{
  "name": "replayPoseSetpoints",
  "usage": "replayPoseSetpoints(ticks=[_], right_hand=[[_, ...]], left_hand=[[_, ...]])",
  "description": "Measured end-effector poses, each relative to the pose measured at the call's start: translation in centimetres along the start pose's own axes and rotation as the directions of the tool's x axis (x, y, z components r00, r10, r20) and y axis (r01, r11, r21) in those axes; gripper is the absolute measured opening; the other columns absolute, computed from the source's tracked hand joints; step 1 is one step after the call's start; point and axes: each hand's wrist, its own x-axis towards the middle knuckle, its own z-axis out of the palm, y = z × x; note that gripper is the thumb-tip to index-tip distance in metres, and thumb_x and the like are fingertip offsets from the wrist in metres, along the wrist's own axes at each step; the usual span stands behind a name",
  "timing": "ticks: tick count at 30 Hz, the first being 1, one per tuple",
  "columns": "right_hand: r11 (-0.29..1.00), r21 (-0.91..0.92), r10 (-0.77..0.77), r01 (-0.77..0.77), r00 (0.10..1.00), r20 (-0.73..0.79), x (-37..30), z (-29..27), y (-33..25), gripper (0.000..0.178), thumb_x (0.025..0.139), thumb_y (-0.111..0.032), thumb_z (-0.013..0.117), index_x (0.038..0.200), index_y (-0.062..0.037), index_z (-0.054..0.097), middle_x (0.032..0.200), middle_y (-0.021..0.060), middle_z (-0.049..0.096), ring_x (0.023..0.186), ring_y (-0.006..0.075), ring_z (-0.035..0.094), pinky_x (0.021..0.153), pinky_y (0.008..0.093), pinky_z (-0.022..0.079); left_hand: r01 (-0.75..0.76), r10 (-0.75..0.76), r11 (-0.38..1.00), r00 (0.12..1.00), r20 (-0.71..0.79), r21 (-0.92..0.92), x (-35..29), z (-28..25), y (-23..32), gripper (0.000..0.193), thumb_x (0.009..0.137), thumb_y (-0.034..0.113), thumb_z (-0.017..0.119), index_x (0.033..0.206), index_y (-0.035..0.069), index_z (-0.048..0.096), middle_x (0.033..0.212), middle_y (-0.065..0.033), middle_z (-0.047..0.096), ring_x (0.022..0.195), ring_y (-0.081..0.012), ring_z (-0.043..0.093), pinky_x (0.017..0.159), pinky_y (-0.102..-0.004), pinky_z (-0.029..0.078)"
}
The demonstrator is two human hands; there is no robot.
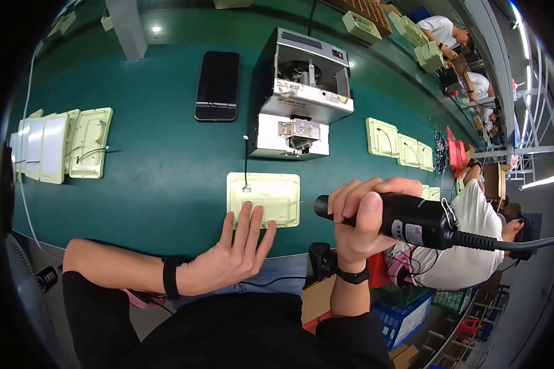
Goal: The person picks up a plastic panel, places it on the table, and drives screws into it using a power screwdriver. They then pick up a wire, insert it into the panel, and set the assembly aside before picking up a phone.
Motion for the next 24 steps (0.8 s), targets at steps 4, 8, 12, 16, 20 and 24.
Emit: replayPoseSetpoints(ticks=[4, 8, 12, 16, 20, 24], right_hand=[[0.999, 0.05, 0.003, -0.001, 0.999, -0.034, -0.2, 0.0, -0.2, 0.017, 0.1, -0.015, 0.056, 0.112, -0.0104, 0.044, 0.063, 0.0039, 0.042, 0.044, 0.0142, 0.038, 0.044, 0.0326, 0.04], [0.998, 0.035, 0.047, -0.046, 0.999, -0.019, -0.5, -0.2, 0.6, 0.018, 0.1, -0.015, 0.058, 0.11, -0.0115, 0.044, 0.063, 0.0037, 0.042, 0.044, 0.0142, 0.038, 0.045, 0.0327, 0.04], [0.999, 0.039, 0.039, -0.036, 0.996, -0.075, -0.6, -0.1, 1.0, 0.018, 0.1, -0.015, 0.059, 0.108, -0.0117, 0.043, 0.063, 0.0032, 0.042, 0.045, 0.014, 0.039, 0.045, 0.0328, 0.04], [0.997, 0.07, 0.034, -0.026, 0.993, -0.114, -0.7, 0.5, 2.1, 0.016, 0.101, -0.014, 0.058, 0.109, -0.0119, 0.045, 0.064, 0.0026, 0.042, 0.046, 0.0133, 0.039, 0.045, 0.0313, 0.039], [0.994, 0.109, -0.007, 0.03, 0.978, -0.207, -1.3, 0.3, 1.7, 0.014, 0.102, -0.01, 0.057, 0.111, -0.0082, 0.047, 0.064, 0.0025, 0.041, 0.047, 0.0123, 0.04, 0.044, 0.0295, 0.038], [0.998, 0.042, -0.036, 0.04, 0.995, -0.094, -1.7, 0.9, 0.7, 0.013, 0.1, -0.009, 0.057, 0.109, -0.0059, 0.047, 0.064, 0.0024, 0.041, 0.047, 0.0114, 0.039, 0.044, 0.0274, 0.038]], left_hand=[[-0.015, 0.014, 1.0, 1.0, 0.017, 0.018, 0.0, 0.0, 0.0, 0.052, 0.094, 0.026, 0.05, 0.133, -0.006, 0.063, 0.126, -0.0349, 0.066, 0.12, -0.0502, 0.064, 0.094, -0.0508, 0.058], [-0.054, 0.052, 0.998, 0.997, 0.061, 0.026, 0.5, -0.8, -0.2, 0.052, 0.095, 0.024, 0.047, 0.134, -0.007, 0.061, 0.127, -0.0348, 0.065, 0.12, -0.0485, 0.064, 0.103, -0.0491, 0.053], [-0.064, 0.062, 0.998, 0.994, 0.09, 0.023, 1.0, -0.9, -0.8, 0.051, 0.096, 0.023, 0.046, 0.135, -0.008, 0.059, 0.127, -0.0334, 0.065, 0.118, -0.0439, 0.064, 0.109, -0.0464, 0.048], [0.012, -0.009, 0.999, 0.997, 0.071, -0.041, 0.8, -0.7, -0.5, 0.051, 0.096, 0.022, 0.048, 0.135, -0.009, 0.058, 0.126, -0.0311, 0.065, 0.113, -0.0377, 0.065, 0.103, -0.0423, 0.049], [0.06, -0.06, 0.998, 0.998, -0.006, -0.003, 0.0, -0.8, 0.4, 0.052, 0.096, 0.023, 0.048, 0.134, -0.011, 0.057, 0.127, -0.0283, 0.065, 0.11, -0.0338, 0.063, 0.097, -0.0386, 0.049], [0.086, -0.085, 0.996, 0.995, -0.047, 0.02, -1.1, -0.4, 1.1, 0.052, 0.096, 0.023, 0.048, 0.132, -0.012, 0.058, 0.13, -0.0278, 0.063, 0.111, -0.0346, 0.062, 0.097, -0.0393, 0.049]])
